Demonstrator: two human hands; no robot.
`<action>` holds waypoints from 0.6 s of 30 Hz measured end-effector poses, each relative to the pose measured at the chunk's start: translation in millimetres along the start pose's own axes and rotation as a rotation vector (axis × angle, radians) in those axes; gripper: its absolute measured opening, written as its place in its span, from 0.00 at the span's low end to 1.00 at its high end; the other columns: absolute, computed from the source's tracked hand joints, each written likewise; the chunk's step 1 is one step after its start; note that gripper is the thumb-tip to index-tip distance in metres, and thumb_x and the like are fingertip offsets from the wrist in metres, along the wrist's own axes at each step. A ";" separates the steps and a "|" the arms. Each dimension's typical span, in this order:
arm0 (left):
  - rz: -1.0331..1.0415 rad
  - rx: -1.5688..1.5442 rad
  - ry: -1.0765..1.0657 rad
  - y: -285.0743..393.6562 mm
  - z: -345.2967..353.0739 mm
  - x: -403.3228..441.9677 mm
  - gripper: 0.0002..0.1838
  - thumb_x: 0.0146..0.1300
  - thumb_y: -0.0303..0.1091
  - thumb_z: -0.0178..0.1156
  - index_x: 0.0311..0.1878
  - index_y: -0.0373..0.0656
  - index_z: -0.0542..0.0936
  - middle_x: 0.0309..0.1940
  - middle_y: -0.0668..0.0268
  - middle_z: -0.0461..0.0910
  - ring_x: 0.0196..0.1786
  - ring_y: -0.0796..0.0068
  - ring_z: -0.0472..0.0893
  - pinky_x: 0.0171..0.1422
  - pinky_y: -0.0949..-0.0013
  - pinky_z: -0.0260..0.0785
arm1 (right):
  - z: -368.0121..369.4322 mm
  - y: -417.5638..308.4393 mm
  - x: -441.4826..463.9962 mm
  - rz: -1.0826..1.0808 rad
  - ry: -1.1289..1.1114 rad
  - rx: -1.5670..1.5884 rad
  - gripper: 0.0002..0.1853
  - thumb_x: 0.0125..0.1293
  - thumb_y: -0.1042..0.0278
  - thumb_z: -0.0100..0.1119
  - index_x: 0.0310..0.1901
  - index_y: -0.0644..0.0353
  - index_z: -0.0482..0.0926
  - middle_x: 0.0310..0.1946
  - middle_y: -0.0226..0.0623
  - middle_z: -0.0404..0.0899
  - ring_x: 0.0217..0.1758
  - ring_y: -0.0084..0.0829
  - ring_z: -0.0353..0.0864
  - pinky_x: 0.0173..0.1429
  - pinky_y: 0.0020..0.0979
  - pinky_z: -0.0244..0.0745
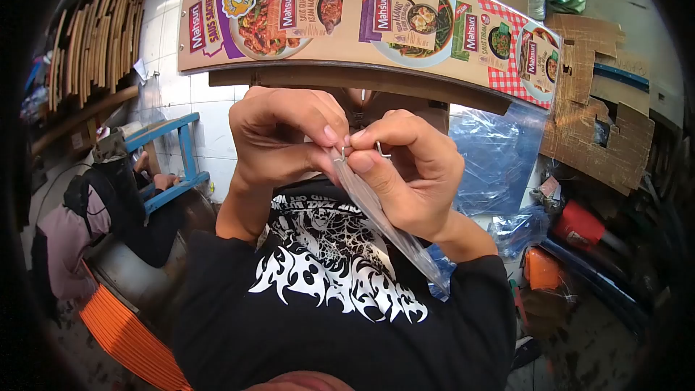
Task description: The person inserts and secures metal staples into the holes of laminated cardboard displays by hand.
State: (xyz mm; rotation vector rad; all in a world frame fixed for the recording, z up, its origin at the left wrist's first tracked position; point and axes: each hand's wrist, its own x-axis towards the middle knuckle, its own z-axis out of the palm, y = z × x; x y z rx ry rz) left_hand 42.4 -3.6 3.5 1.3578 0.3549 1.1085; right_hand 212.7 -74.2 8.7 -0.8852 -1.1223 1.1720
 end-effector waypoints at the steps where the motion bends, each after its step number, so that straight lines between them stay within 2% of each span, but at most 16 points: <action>1: -0.067 0.032 -0.005 2.9 0.4 2.1 0.15 0.45 0.18 0.76 0.36 0.32 0.80 0.29 0.55 0.84 0.35 0.67 0.85 0.39 0.70 0.77 | -4.5 -1.5 0.2 0.070 0.007 0.060 0.08 0.65 0.78 0.64 0.44 0.67 0.78 0.38 0.37 0.82 0.38 0.21 0.78 0.41 0.22 0.71; 3: -0.167 0.101 0.016 5.4 5.0 8.6 0.14 0.48 0.15 0.74 0.37 0.31 0.80 0.32 0.56 0.84 0.38 0.70 0.85 0.42 0.71 0.79 | -17.4 -6.3 6.4 0.217 -0.014 0.156 0.11 0.66 0.76 0.64 0.48 0.67 0.75 0.41 0.36 0.81 0.43 0.19 0.79 0.47 0.21 0.74; 4: -0.236 0.063 0.046 8.1 9.3 11.9 0.12 0.50 0.14 0.71 0.38 0.30 0.79 0.34 0.57 0.84 0.39 0.71 0.86 0.46 0.71 0.80 | -21.8 -7.0 9.6 0.234 -0.016 0.140 0.13 0.66 0.75 0.65 0.48 0.67 0.75 0.42 0.36 0.80 0.43 0.19 0.79 0.48 0.22 0.74; 7: -0.310 -0.013 0.136 4.7 16.1 17.8 0.10 0.54 0.14 0.69 0.38 0.31 0.79 0.35 0.59 0.84 0.40 0.72 0.86 0.46 0.72 0.81 | -33.0 3.6 12.5 0.281 -0.029 0.223 0.14 0.66 0.71 0.66 0.49 0.67 0.76 0.44 0.37 0.81 0.45 0.20 0.80 0.50 0.24 0.76; 10: -0.341 0.047 0.146 3.0 16.4 18.3 0.09 0.56 0.16 0.69 0.39 0.31 0.79 0.35 0.60 0.84 0.40 0.73 0.86 0.47 0.73 0.80 | -43.0 32.2 6.3 0.553 0.107 0.412 0.12 0.70 0.68 0.61 0.49 0.65 0.76 0.45 0.37 0.81 0.45 0.22 0.81 0.50 0.25 0.78; 13: -0.274 0.199 0.136 -5.2 13.5 15.7 0.10 0.56 0.17 0.69 0.39 0.30 0.79 0.35 0.61 0.84 0.40 0.75 0.86 0.47 0.75 0.80 | -47.8 37.2 8.7 0.630 0.087 0.497 0.12 0.70 0.68 0.60 0.49 0.65 0.77 0.44 0.37 0.81 0.44 0.21 0.81 0.50 0.25 0.79; 18: -0.314 0.343 0.130 -10.2 11.5 16.2 0.10 0.55 0.19 0.71 0.38 0.29 0.80 0.35 0.62 0.84 0.40 0.77 0.85 0.48 0.75 0.80 | -52.0 43.4 12.3 0.689 0.081 0.578 0.11 0.71 0.68 0.58 0.50 0.65 0.77 0.44 0.36 0.82 0.44 0.21 0.82 0.49 0.24 0.79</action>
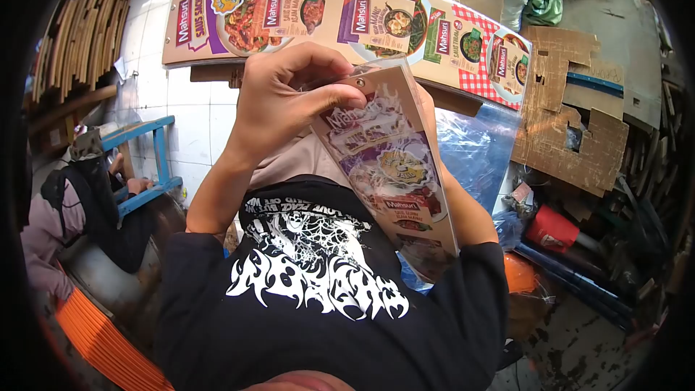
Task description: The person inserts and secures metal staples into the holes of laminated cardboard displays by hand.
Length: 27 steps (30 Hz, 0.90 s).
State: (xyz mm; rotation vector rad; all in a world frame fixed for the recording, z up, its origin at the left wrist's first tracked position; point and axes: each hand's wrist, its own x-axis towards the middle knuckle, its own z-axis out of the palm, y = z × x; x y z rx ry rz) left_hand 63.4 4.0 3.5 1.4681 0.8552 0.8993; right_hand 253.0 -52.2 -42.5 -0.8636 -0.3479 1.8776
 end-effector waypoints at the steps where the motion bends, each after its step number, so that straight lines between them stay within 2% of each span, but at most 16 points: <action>1: -0.004 0.020 -0.003 -1.0 0.1 1.2 0.10 0.55 0.20 0.71 0.38 0.29 0.81 0.35 0.62 0.84 0.40 0.77 0.85 0.49 0.75 0.79 | -0.8 -0.9 1.0 0.007 -0.002 0.012 0.11 0.71 0.68 0.58 0.50 0.64 0.77 0.44 0.36 0.82 0.44 0.21 0.82 0.49 0.24 0.79; 5: 0.044 0.061 -0.023 -3.8 -2.5 3.9 0.10 0.56 0.21 0.71 0.40 0.29 0.82 0.37 0.62 0.84 0.40 0.79 0.84 0.48 0.76 0.78 | -3.1 1.0 4.2 0.031 0.003 0.054 0.11 0.72 0.68 0.56 0.50 0.64 0.77 0.43 0.36 0.82 0.43 0.21 0.82 0.49 0.24 0.79; 8: -0.076 -0.111 -0.119 -2.8 -7.2 4.8 0.13 0.57 0.23 0.71 0.44 0.29 0.82 0.40 0.62 0.84 0.43 0.80 0.83 0.50 0.76 0.77 | -1.9 0.3 4.9 0.011 0.013 0.032 0.10 0.73 0.68 0.55 0.50 0.64 0.78 0.43 0.35 0.83 0.42 0.21 0.83 0.48 0.23 0.79; 10: -0.209 -0.225 -0.229 -2.7 -12.4 5.0 0.14 0.60 0.26 0.69 0.48 0.29 0.81 0.42 0.63 0.84 0.45 0.81 0.82 0.52 0.76 0.75 | 7.9 -4.5 2.8 -0.124 0.037 -0.135 0.11 0.74 0.66 0.55 0.51 0.64 0.78 0.42 0.35 0.83 0.41 0.21 0.83 0.47 0.23 0.80; 11: -0.209 -0.224 -0.230 -2.6 -15.7 3.7 0.14 0.60 0.26 0.69 0.48 0.29 0.81 0.42 0.63 0.84 0.45 0.81 0.82 0.52 0.76 0.75 | 5.1 -7.2 4.0 -0.125 0.037 -0.135 0.11 0.74 0.66 0.55 0.51 0.64 0.78 0.42 0.35 0.83 0.41 0.21 0.83 0.47 0.23 0.80; 13: -0.284 -0.367 -0.303 -1.2 -23.4 -0.7 0.15 0.63 0.27 0.67 0.50 0.29 0.80 0.42 0.63 0.84 0.46 0.80 0.81 0.53 0.76 0.74 | -4.2 -16.4 8.5 -0.286 0.159 -0.465 0.12 0.73 0.65 0.57 0.51 0.64 0.77 0.40 0.33 0.83 0.39 0.20 0.82 0.45 0.23 0.81; 14: -0.311 -0.383 -0.310 1.3 -27.6 -2.9 0.14 0.64 0.26 0.65 0.50 0.29 0.80 0.42 0.64 0.84 0.45 0.81 0.81 0.52 0.76 0.74 | -1.0 -21.2 9.5 -0.362 0.204 -0.394 0.12 0.72 0.67 0.59 0.51 0.64 0.77 0.37 0.33 0.82 0.36 0.20 0.81 0.43 0.24 0.82; 15: -0.315 -0.379 -0.314 1.1 -32.3 -6.5 0.14 0.64 0.26 0.65 0.50 0.29 0.80 0.42 0.64 0.84 0.45 0.81 0.81 0.52 0.76 0.74 | -7.7 -30.8 8.5 -0.348 0.059 -0.221 0.11 0.73 0.68 0.58 0.51 0.66 0.77 0.35 0.33 0.81 0.33 0.21 0.81 0.44 0.26 0.83; 20: -0.414 -0.401 -0.202 -4.5 -46.3 -29.8 0.16 0.63 0.29 0.67 0.50 0.30 0.79 0.40 0.64 0.84 0.41 0.83 0.80 0.48 0.77 0.74 | -3.0 -64.7 -22.6 -0.596 0.166 -0.418 0.13 0.73 0.69 0.56 0.53 0.68 0.75 0.38 0.39 0.82 0.36 0.28 0.85 0.49 0.33 0.85; 23: -0.453 -0.394 -0.138 -1.0 -50.4 -42.5 0.16 0.63 0.29 0.68 0.50 0.30 0.79 0.40 0.62 0.84 0.41 0.81 0.81 0.48 0.75 0.75 | 12.7 -57.5 -47.9 -0.620 0.234 -0.627 0.14 0.71 0.73 0.58 0.55 0.71 0.75 0.38 0.40 0.82 0.37 0.27 0.84 0.48 0.32 0.83; 25: -0.471 -0.430 -0.090 -1.3 -49.6 -49.9 0.17 0.63 0.27 0.67 0.52 0.29 0.78 0.43 0.60 0.84 0.45 0.79 0.82 0.52 0.73 0.76 | 26.9 -41.3 -60.9 -0.623 0.207 -0.724 0.15 0.70 0.76 0.59 0.55 0.72 0.75 0.37 0.41 0.83 0.38 0.27 0.85 0.47 0.30 0.83; 27: -0.486 -0.445 -0.089 0.1 -47.2 -54.4 0.16 0.63 0.27 0.67 0.51 0.29 0.79 0.43 0.60 0.85 0.45 0.78 0.82 0.52 0.74 0.76 | 44.2 -22.4 -69.7 -0.572 0.197 -0.766 0.16 0.65 0.81 0.63 0.54 0.73 0.76 0.36 0.41 0.84 0.39 0.27 0.86 0.44 0.26 0.83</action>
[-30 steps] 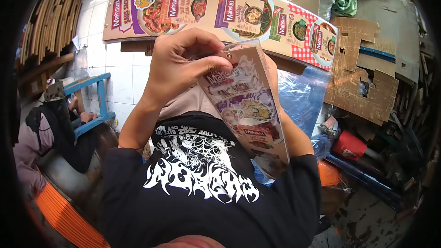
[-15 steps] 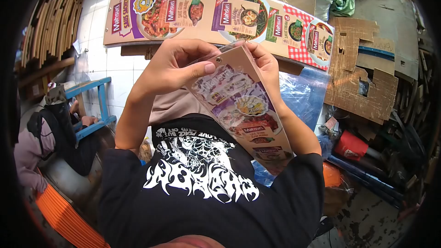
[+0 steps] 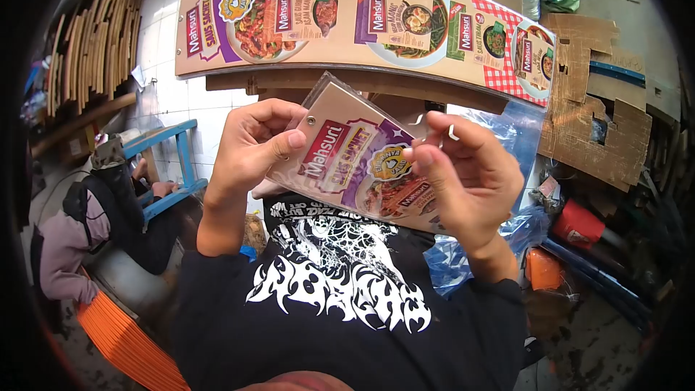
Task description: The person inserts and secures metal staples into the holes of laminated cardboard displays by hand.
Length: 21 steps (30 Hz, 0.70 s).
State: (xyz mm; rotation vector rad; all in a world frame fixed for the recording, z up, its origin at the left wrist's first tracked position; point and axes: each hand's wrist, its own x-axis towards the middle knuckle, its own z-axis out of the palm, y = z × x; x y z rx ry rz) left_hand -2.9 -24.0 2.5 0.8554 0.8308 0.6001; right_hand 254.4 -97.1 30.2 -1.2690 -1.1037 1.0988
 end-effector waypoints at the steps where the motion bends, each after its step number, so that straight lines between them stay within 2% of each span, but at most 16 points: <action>1: 0.013 0.005 0.024 -0.8 1.9 -1.7 0.16 0.63 0.28 0.67 0.51 0.29 0.79 0.42 0.60 0.85 0.44 0.78 0.83 0.51 0.74 0.76 | 12.2 2.1 -5.7 -0.008 0.000 -0.038 0.17 0.63 0.83 0.64 0.53 0.73 0.76 0.36 0.41 0.84 0.39 0.26 0.86 0.43 0.25 0.83; 4: 0.026 0.011 0.064 0.3 7.4 -7.2 0.15 0.62 0.27 0.68 0.49 0.30 0.80 0.41 0.59 0.85 0.43 0.78 0.83 0.50 0.74 0.76 | 50.5 7.2 -7.9 -0.105 0.018 -0.139 0.17 0.58 0.85 0.68 0.49 0.72 0.79 0.36 0.41 0.85 0.37 0.24 0.86 0.39 0.24 0.83; 6: 0.016 0.025 0.069 2.9 7.8 -11.0 0.14 0.62 0.26 0.69 0.48 0.30 0.80 0.39 0.58 0.85 0.42 0.78 0.84 0.49 0.74 0.77 | 66.3 11.9 -8.0 -0.140 0.057 -0.184 0.14 0.54 0.85 0.70 0.44 0.70 0.81 0.31 0.39 0.85 0.31 0.22 0.86 0.34 0.22 0.82; 11: 0.041 0.020 0.078 8.3 11.8 -18.0 0.13 0.60 0.25 0.70 0.45 0.30 0.81 0.39 0.57 0.85 0.41 0.76 0.84 0.49 0.73 0.78 | 81.0 11.2 -10.6 -0.195 0.131 -0.253 0.13 0.51 0.84 0.70 0.39 0.68 0.82 0.24 0.38 0.83 0.23 0.22 0.83 0.27 0.21 0.76; 21: 0.077 -0.036 0.063 4.4 12.5 -23.4 0.13 0.59 0.20 0.69 0.46 0.27 0.80 0.41 0.52 0.85 0.44 0.72 0.85 0.51 0.70 0.79 | 83.1 3.8 -10.1 -0.206 0.120 -0.356 0.12 0.49 0.84 0.70 0.38 0.67 0.82 0.22 0.36 0.81 0.20 0.23 0.80 0.24 0.22 0.73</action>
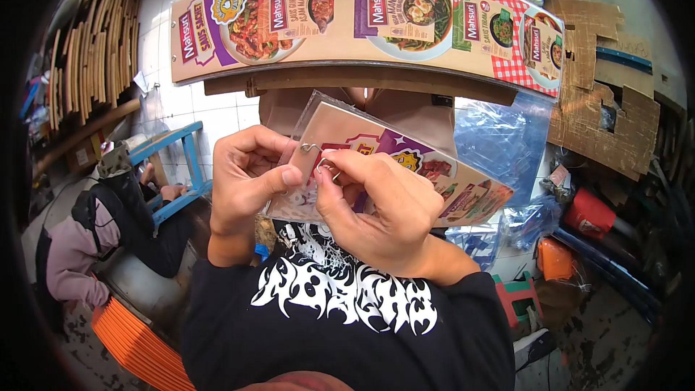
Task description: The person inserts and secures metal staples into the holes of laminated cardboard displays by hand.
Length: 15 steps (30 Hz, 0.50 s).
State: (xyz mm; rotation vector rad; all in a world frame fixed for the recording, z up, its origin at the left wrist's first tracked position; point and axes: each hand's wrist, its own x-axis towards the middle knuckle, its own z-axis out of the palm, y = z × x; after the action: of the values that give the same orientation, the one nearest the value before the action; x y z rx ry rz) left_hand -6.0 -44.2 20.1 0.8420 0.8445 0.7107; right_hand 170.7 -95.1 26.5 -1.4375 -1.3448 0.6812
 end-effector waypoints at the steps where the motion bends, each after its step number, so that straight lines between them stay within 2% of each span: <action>1: 0.006 0.010 0.003 0.4 0.4 -0.3 0.13 0.59 0.20 0.69 0.46 0.27 0.80 0.41 0.52 0.85 0.44 0.72 0.85 0.51 0.70 0.79 | 0.3 0.5 0.2 -0.011 0.000 -0.008 0.12 0.49 0.84 0.70 0.38 0.67 0.82 0.21 0.36 0.81 0.20 0.23 0.80 0.24 0.22 0.72; 12: 0.062 -0.012 0.013 0.1 4.2 -4.6 0.13 0.59 0.18 0.67 0.46 0.26 0.80 0.41 0.51 0.85 0.45 0.70 0.85 0.52 0.69 0.80 | -2.3 -4.9 5.1 -0.061 -0.041 -0.033 0.12 0.50 0.84 0.69 0.39 0.66 0.82 0.22 0.35 0.80 0.18 0.22 0.78 0.23 0.23 0.71; 15: 0.061 -0.003 0.009 -0.5 3.8 -6.5 0.12 0.59 0.18 0.68 0.45 0.26 0.80 0.40 0.51 0.85 0.44 0.70 0.85 0.52 0.69 0.80 | -4.0 -6.6 5.1 -0.068 -0.067 -0.041 0.13 0.50 0.84 0.69 0.39 0.67 0.82 0.22 0.37 0.79 0.19 0.25 0.78 0.23 0.24 0.72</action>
State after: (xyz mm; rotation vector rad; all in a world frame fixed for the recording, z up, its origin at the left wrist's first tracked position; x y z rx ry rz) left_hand -5.8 -51.0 23.4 0.8658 0.8284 0.7698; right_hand 172.8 -92.3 35.0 -1.4057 -1.4600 0.6659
